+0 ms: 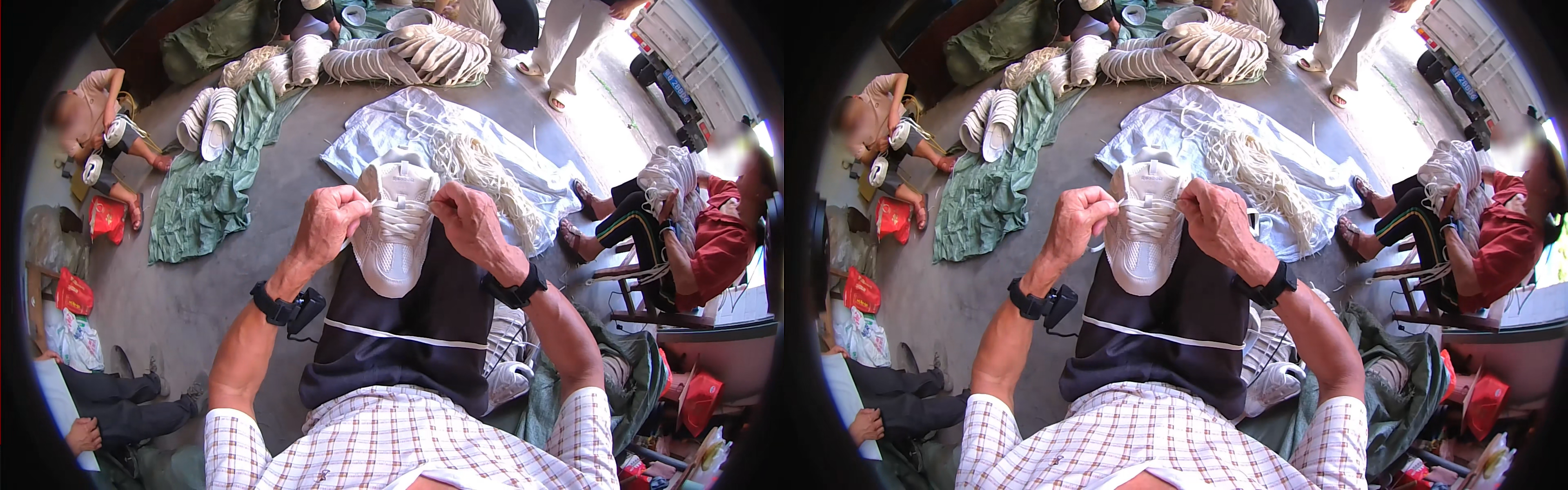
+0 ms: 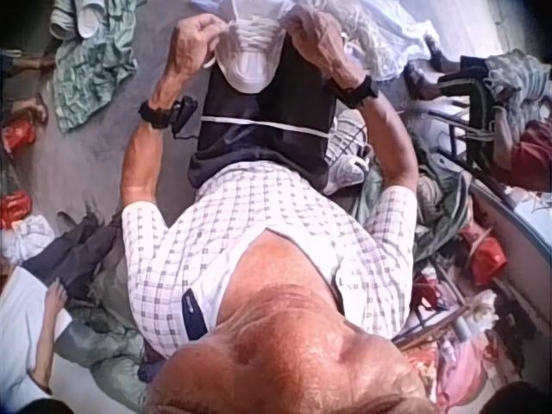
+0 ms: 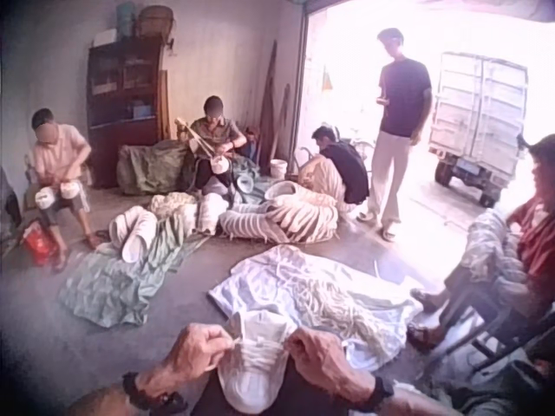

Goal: The recorder is lacing white sneakers while sitting in a workspace with several other workers doing similar assembly tasks.

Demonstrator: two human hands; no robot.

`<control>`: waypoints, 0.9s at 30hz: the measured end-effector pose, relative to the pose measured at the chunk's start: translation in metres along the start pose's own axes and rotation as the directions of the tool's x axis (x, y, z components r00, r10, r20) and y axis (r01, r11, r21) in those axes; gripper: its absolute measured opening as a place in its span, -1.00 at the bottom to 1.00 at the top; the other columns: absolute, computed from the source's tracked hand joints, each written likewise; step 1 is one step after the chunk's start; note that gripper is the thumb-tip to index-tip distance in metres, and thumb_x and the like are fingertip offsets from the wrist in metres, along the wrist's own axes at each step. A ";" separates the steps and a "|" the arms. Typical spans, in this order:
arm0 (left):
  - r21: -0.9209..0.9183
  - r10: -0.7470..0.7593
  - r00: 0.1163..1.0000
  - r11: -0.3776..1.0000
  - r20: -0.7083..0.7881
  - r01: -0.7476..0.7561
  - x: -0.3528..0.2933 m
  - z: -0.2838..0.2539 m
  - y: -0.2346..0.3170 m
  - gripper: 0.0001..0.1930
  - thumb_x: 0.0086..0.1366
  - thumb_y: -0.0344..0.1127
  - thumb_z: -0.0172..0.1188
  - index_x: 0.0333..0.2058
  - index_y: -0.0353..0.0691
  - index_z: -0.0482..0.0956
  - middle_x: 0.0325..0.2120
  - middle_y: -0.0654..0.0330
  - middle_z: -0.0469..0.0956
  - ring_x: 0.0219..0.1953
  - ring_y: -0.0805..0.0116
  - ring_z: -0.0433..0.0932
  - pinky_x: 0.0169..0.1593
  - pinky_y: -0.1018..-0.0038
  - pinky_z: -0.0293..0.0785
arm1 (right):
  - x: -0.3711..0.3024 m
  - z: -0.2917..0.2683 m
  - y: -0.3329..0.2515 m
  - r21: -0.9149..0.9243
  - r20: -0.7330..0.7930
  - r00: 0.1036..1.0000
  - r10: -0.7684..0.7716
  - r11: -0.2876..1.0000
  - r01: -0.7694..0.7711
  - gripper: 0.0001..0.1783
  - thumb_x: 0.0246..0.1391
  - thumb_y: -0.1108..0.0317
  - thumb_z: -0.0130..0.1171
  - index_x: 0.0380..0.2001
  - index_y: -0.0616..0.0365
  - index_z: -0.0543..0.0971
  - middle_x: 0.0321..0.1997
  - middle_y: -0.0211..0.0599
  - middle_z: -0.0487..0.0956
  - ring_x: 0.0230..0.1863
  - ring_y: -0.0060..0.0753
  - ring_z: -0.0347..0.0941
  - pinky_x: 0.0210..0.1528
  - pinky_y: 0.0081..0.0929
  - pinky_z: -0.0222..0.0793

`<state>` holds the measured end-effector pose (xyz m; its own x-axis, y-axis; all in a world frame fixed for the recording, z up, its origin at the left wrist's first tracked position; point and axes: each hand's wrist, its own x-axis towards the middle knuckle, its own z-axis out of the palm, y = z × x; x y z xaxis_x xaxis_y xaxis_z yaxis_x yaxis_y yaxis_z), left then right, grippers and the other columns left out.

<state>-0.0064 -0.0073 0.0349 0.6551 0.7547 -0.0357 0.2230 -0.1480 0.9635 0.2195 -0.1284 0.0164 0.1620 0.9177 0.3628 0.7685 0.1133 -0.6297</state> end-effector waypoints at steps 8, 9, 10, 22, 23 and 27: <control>0.557 0.356 0.935 0.773 0.016 -0.304 0.014 0.000 0.013 -0.89 0.18 -0.36 0.23 -0.35 -0.26 0.59 -0.48 0.20 0.55 -0.47 0.33 0.51 -0.36 0.38 0.40 | 0.010 -0.017 -0.022 -0.170 -0.002 0.988 -0.153 0.974 0.151 -0.85 0.03 0.43 0.25 -0.30 0.14 0.52 -0.26 -0.16 0.55 -0.13 -0.02 0.48 -0.12 -0.17 0.36; 0.664 0.473 0.881 0.662 -0.010 -0.347 0.014 0.001 0.018 -0.86 0.16 -0.38 0.27 -0.30 -0.23 0.57 -0.33 0.15 0.59 -0.32 0.20 0.59 -0.23 0.32 0.49 | 0.012 -0.019 -0.022 -0.231 -0.078 0.949 -0.306 0.931 0.281 -0.79 -0.02 0.46 0.27 -0.26 0.12 0.54 -0.19 -0.20 0.53 -0.03 -0.08 0.44 -0.03 -0.19 0.33; 0.664 0.474 0.880 0.660 -0.007 -0.350 0.015 -0.003 0.026 -0.86 0.16 -0.38 0.27 -0.30 -0.23 0.57 -0.33 0.15 0.59 -0.32 0.20 0.59 -0.23 0.32 0.49 | 0.017 -0.022 -0.020 -0.233 -0.081 0.949 -0.304 0.932 0.279 -0.79 -0.02 0.46 0.27 -0.26 0.12 0.54 -0.19 -0.20 0.53 -0.03 -0.08 0.44 -0.03 -0.19 0.33; 0.657 0.361 0.635 0.076 0.683 -0.750 0.062 -0.002 0.030 -0.79 0.14 -0.26 0.18 -0.60 -0.20 0.64 -0.47 0.16 0.50 -0.26 0.14 0.47 -0.06 0.27 0.41 | 0.057 -0.023 -0.005 -0.118 0.430 0.883 -0.191 0.957 0.264 -0.80 -0.01 0.24 0.20 -0.55 0.12 0.62 -0.32 -0.24 0.49 -0.13 -0.14 0.31 -0.06 -0.23 0.20; 0.718 0.383 0.685 0.075 0.620 -0.692 0.062 0.000 0.029 -0.76 0.13 -0.26 0.19 -0.66 -0.20 0.63 -0.50 0.16 0.50 -0.26 0.14 0.47 -0.07 0.29 0.40 | 0.058 -0.018 -0.008 -0.236 0.459 0.879 -0.126 0.937 0.258 -0.81 -0.04 0.24 0.19 -0.56 0.11 0.62 -0.31 -0.24 0.49 -0.13 -0.13 0.30 -0.07 -0.19 0.17; 0.481 0.138 0.943 0.832 0.304 -0.276 0.064 0.000 0.013 -0.80 0.13 -0.30 0.23 -0.59 -0.27 0.68 -0.54 0.09 0.54 -0.36 0.19 0.53 -0.23 0.28 0.41 | 0.058 -0.006 -0.004 -0.301 0.431 0.896 -0.111 0.918 0.258 -0.87 -0.04 0.30 0.14 -0.54 0.08 0.61 -0.35 -0.31 0.46 -0.09 -0.20 0.29 0.02 -0.23 0.14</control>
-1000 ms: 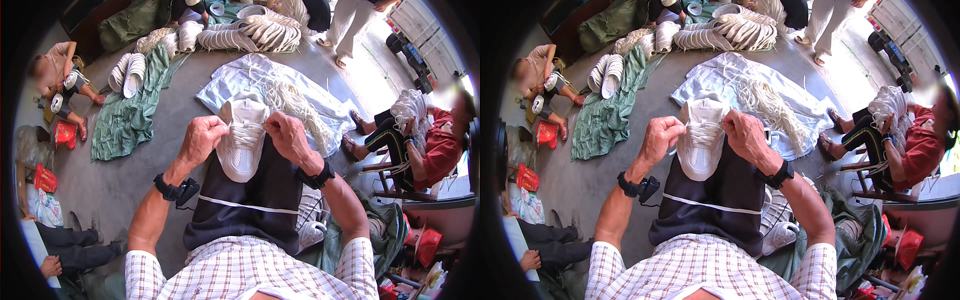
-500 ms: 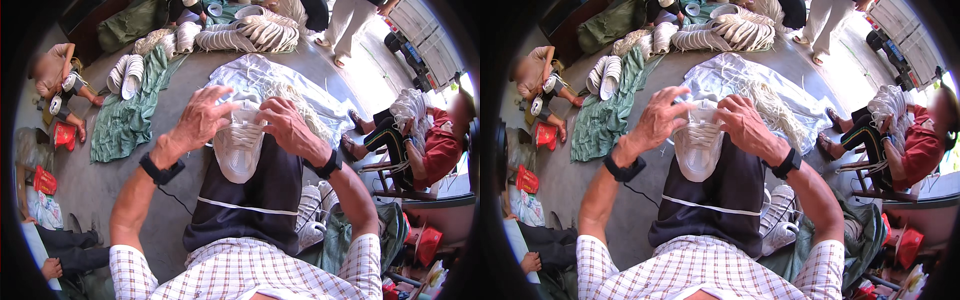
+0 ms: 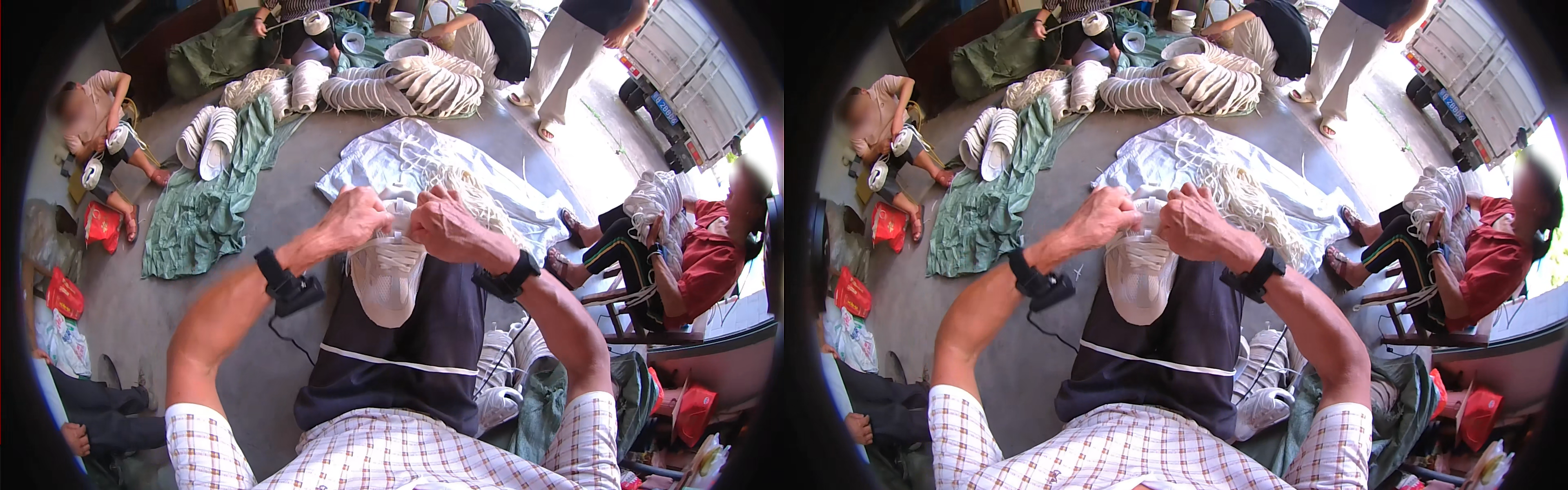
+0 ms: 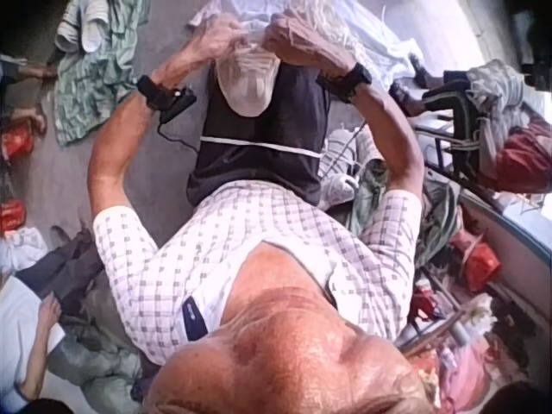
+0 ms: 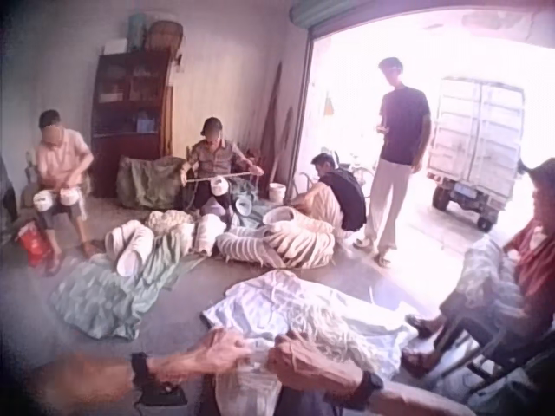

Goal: The recorder is lacing white sneakers while sitting in a workspace with several other workers doing similar assembly tasks.

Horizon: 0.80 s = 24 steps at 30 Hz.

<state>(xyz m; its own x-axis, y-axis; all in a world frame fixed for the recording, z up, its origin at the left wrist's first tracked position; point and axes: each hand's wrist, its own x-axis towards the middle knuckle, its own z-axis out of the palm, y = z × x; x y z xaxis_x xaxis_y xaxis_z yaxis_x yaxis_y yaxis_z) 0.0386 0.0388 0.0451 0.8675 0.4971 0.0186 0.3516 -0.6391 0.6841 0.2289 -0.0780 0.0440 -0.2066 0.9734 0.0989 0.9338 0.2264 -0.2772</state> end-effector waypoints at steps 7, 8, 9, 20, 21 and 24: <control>-0.359 -0.143 0.980 0.929 -0.137 0.086 -0.001 0.018 -0.004 -0.75 0.23 -0.17 0.31 -0.35 -0.27 0.73 -0.44 0.09 0.59 -0.39 0.30 0.55 -0.25 0.34 0.46 | 0.024 0.008 -0.005 0.465 -0.501 0.856 0.126 0.874 0.143 -0.88 0.04 0.38 0.23 -0.47 0.20 0.56 -0.30 -0.20 0.48 -0.23 -0.10 0.39 -0.17 -0.21 0.32; -0.355 -0.146 0.980 0.930 -0.134 0.090 -0.006 0.019 -0.002 -0.75 0.23 -0.17 0.31 -0.35 -0.27 0.73 -0.44 0.09 0.59 -0.39 0.30 0.55 -0.25 0.34 0.46 | 0.032 -0.002 -0.011 0.583 -0.482 0.846 0.228 0.804 0.115 -0.84 0.02 0.34 0.24 -0.48 0.22 0.58 -0.28 -0.17 0.48 -0.19 -0.10 0.38 -0.15 -0.18 0.31; -0.322 -0.084 0.977 0.947 -0.197 0.016 -0.011 0.021 0.000 -0.80 0.24 -0.24 0.32 -0.31 -0.28 0.71 -0.41 0.23 0.53 -0.40 0.45 0.46 -0.29 0.44 0.41 | 0.040 -0.011 -0.019 0.684 -0.325 0.889 0.323 0.730 -0.015 -0.82 0.04 0.33 0.26 -0.42 0.24 0.59 -0.26 -0.16 0.49 -0.16 -0.10 0.39 -0.12 -0.22 0.33; -0.650 -0.234 0.869 0.750 -0.436 -0.124 -0.028 0.040 0.013 -0.83 0.23 -0.39 0.33 -0.22 -0.30 0.73 -0.08 0.18 0.54 -0.13 0.43 0.54 -0.03 0.52 0.47 | 0.018 -0.002 -0.009 0.453 -0.305 0.946 0.110 0.890 0.042 -0.82 0.03 0.39 0.22 -0.27 0.17 0.66 -0.30 -0.13 0.52 -0.22 -0.10 0.50 -0.18 -0.26 0.41; -0.654 -0.231 0.855 0.740 -0.465 -0.156 -0.028 0.041 0.011 -0.83 0.23 -0.40 0.33 -0.22 -0.29 0.73 -0.07 0.17 0.54 -0.09 0.42 0.53 0.01 0.51 0.45 | 0.015 0.001 -0.010 0.502 -0.264 0.956 0.126 0.865 0.025 -0.80 0.00 0.42 0.23 -0.26 0.16 0.67 -0.30 -0.16 0.55 -0.23 -0.12 0.51 -0.17 -0.27 0.42; -0.686 -0.223 0.854 0.701 -0.469 -0.193 -0.029 0.042 0.009 -0.83 0.24 -0.41 0.32 -0.20 -0.29 0.73 -0.04 0.15 0.54 -0.03 0.41 0.50 0.08 0.49 0.41 | 0.015 0.006 -0.013 0.562 -0.223 0.970 0.096 0.826 0.048 -0.78 -0.01 0.44 0.22 -0.25 0.17 0.67 -0.33 -0.17 0.58 -0.26 -0.14 0.51 -0.17 -0.26 0.42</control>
<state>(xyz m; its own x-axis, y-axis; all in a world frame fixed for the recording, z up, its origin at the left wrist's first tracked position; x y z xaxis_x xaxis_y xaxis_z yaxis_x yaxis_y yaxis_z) 0.0310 -0.0058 0.0198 0.4977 0.8428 0.2051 -0.1625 -0.1417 0.9765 0.2121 -0.0658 0.0434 -0.0458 0.9581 0.2826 0.5971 0.2531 -0.7612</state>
